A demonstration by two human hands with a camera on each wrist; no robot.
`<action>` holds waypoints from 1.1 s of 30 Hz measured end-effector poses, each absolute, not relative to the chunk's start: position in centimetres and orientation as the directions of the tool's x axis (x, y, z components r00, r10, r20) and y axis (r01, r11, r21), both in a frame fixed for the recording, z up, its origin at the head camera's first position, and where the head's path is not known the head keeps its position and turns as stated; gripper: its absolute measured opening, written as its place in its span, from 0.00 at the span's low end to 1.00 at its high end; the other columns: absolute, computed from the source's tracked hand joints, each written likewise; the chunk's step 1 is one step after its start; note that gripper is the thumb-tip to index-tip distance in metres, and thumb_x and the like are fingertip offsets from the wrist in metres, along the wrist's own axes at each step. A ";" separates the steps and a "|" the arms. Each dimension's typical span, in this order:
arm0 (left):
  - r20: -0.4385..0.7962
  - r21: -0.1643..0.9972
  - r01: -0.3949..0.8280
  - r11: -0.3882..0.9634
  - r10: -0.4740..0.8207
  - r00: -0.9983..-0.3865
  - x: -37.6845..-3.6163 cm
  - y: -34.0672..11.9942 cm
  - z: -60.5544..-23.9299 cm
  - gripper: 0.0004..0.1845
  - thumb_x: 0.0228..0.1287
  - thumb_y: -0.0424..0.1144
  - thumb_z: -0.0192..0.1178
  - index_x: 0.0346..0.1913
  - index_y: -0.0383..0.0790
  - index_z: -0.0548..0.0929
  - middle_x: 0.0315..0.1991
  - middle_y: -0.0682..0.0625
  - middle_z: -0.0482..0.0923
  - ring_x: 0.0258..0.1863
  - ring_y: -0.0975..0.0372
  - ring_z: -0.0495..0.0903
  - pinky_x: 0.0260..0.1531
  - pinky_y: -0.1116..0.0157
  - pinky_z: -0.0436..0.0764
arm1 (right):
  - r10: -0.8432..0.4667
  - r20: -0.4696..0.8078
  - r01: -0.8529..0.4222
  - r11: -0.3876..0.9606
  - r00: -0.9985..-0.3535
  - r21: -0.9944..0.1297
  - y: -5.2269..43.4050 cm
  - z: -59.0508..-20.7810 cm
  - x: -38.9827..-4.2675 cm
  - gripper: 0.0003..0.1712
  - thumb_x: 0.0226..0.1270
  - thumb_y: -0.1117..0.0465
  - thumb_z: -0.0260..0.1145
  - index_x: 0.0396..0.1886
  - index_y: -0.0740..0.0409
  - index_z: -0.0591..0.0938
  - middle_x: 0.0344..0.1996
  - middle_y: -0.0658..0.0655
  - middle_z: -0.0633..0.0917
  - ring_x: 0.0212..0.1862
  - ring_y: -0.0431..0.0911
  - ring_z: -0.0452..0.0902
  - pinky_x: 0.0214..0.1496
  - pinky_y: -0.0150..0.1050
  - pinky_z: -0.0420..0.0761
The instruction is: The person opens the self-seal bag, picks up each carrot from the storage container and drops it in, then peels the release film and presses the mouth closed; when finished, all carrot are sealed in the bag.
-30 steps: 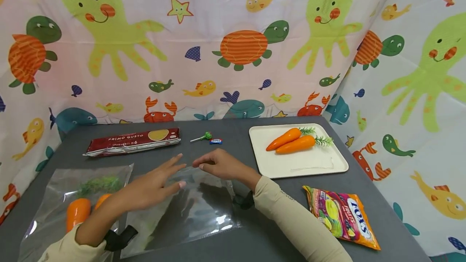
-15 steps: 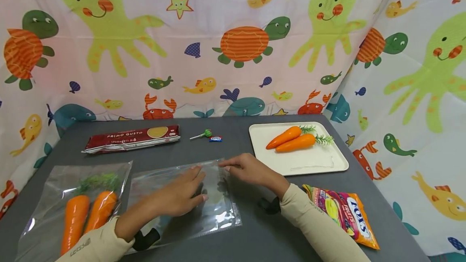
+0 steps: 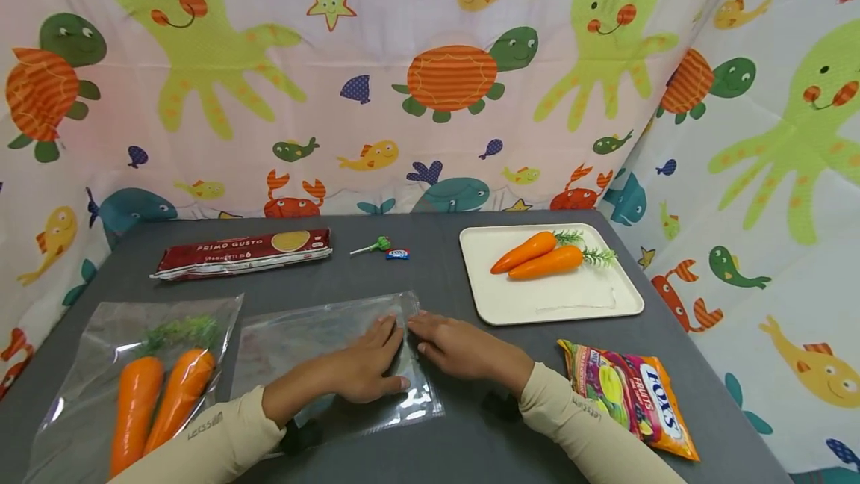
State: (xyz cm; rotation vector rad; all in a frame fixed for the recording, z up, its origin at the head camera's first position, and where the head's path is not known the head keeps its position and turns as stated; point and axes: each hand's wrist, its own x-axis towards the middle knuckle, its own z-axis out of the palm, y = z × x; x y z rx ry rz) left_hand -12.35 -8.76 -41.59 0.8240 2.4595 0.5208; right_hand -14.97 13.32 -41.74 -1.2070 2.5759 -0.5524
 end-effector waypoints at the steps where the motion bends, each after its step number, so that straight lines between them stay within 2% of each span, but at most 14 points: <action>1: -0.333 0.495 0.452 0.742 0.643 -0.690 -12.5 -8.6 -41.6 0.46 0.72 0.58 0.51 0.76 0.30 0.44 0.76 0.34 0.30 0.75 0.45 0.31 0.70 0.47 0.46 | -0.772 -0.067 -0.679 0.594 -0.632 -0.432 13.4 -41.8 -14.9 0.26 0.77 0.61 0.54 0.70 0.67 0.68 0.68 0.61 0.70 0.71 0.52 0.61 0.69 0.47 0.62; 6: -0.335 0.494 0.457 0.739 0.647 -0.685 -12.6 -8.2 -42.0 0.46 0.71 0.57 0.53 0.76 0.30 0.44 0.76 0.33 0.29 0.74 0.45 0.31 0.71 0.47 0.43 | -0.770 -0.089 -0.681 0.606 -0.632 -0.410 13.8 -42.0 -14.9 0.25 0.77 0.62 0.54 0.69 0.66 0.69 0.68 0.60 0.70 0.69 0.51 0.63 0.68 0.46 0.65; 13: -0.322 0.408 0.441 0.799 0.578 -0.749 -12.3 -8.3 -42.2 0.49 0.67 0.59 0.57 0.76 0.32 0.48 0.76 0.33 0.30 0.74 0.44 0.30 0.68 0.39 0.38 | -0.789 -0.131 -0.740 0.610 -0.600 -0.285 14.3 -41.9 -14.8 0.24 0.75 0.62 0.56 0.67 0.63 0.72 0.67 0.58 0.71 0.68 0.49 0.66 0.66 0.45 0.69; 17: -0.355 0.396 0.425 0.814 0.562 -0.747 -12.3 -8.7 -42.6 0.49 0.67 0.63 0.54 0.77 0.34 0.46 0.76 0.36 0.29 0.74 0.46 0.28 0.67 0.39 0.36 | -0.790 -0.164 -0.753 0.613 -0.591 -0.240 14.5 -42.0 -14.6 0.25 0.75 0.61 0.57 0.69 0.61 0.71 0.69 0.56 0.68 0.70 0.48 0.63 0.67 0.45 0.67; 24: -0.351 0.426 0.421 0.801 0.575 -0.738 -12.3 -9.4 -43.3 0.53 0.67 0.70 0.45 0.77 0.33 0.40 0.77 0.38 0.26 0.74 0.48 0.26 0.67 0.39 0.33 | -0.784 -0.180 -0.750 0.621 -0.594 -0.230 15.0 -42.4 -14.5 0.26 0.76 0.59 0.55 0.70 0.58 0.70 0.71 0.53 0.66 0.71 0.46 0.60 0.69 0.44 0.64; 28: -0.303 0.465 0.408 0.786 0.574 -0.761 -12.2 -9.5 -43.4 0.44 0.74 0.61 0.43 0.77 0.32 0.43 0.77 0.37 0.31 0.75 0.47 0.29 0.67 0.39 0.35 | -0.792 -0.175 -0.750 0.611 -0.586 -0.253 15.2 -42.5 -14.5 0.26 0.76 0.59 0.55 0.71 0.59 0.69 0.71 0.54 0.65 0.71 0.47 0.60 0.69 0.45 0.64; 33: -0.159 0.441 0.442 0.781 0.553 -0.818 -12.1 -8.8 -43.9 0.29 0.77 0.41 0.49 0.72 0.27 0.59 0.75 0.33 0.46 0.74 0.41 0.43 0.65 0.37 0.51 | -0.801 -0.153 -0.734 0.593 -0.578 -0.330 15.6 -42.7 -14.8 0.26 0.76 0.61 0.55 0.71 0.60 0.69 0.72 0.55 0.64 0.72 0.47 0.58 0.69 0.44 0.63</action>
